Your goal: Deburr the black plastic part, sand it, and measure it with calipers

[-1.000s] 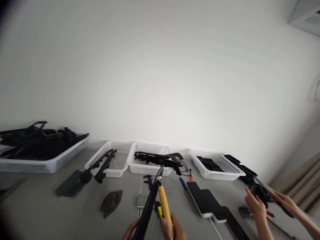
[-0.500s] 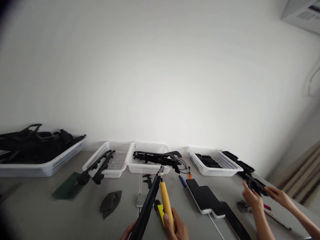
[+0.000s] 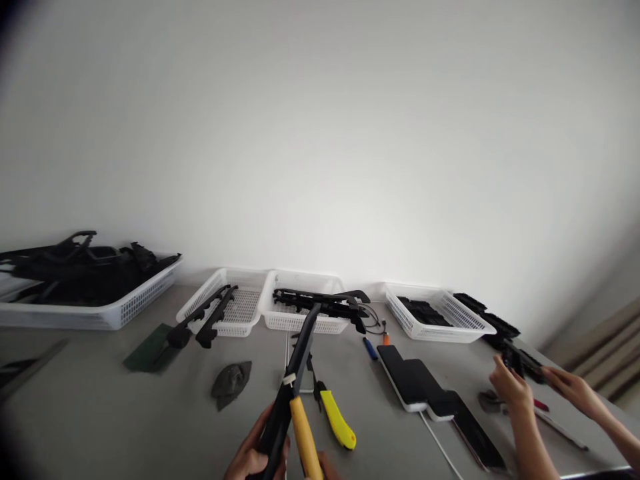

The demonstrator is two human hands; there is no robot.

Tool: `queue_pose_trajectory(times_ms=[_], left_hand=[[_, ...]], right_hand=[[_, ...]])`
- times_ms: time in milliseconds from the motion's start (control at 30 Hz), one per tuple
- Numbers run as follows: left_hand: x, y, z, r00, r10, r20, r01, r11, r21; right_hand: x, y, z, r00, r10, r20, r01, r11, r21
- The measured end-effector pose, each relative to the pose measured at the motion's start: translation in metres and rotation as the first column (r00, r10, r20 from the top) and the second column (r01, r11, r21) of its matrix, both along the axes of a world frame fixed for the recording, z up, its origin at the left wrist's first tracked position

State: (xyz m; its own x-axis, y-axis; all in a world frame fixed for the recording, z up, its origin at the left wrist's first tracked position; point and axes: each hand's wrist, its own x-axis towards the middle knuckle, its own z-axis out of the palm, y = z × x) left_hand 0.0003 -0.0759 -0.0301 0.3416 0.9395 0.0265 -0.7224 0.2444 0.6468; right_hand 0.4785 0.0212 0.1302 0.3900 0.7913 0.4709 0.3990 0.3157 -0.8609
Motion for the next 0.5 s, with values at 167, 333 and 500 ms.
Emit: queue_pose_trajectory(times_ms=[167, 333, 500], left_hand=[[0.001, 0.005, 0.005, 0.997, 0.073, -0.027, -0.074, 0.996, -0.05], [-0.002, 0.008, 0.013, 0.989, 0.15, -0.012, -0.15, 0.989, 0.013], [-0.003, 0.007, 0.025, 0.989, 0.142, -0.047, -0.142, 0.99, 0.007]], right_hand=[[0.041, 0.026, 0.001, 0.93, 0.302, 0.211, -0.28, 0.952, -0.125], [0.055, 0.033, -0.006, 0.712, 0.655, 0.253, -0.591, 0.754, -0.286], [0.058, 0.033, -0.006, 0.499, 0.819, 0.283, -0.678, 0.572, -0.461]])
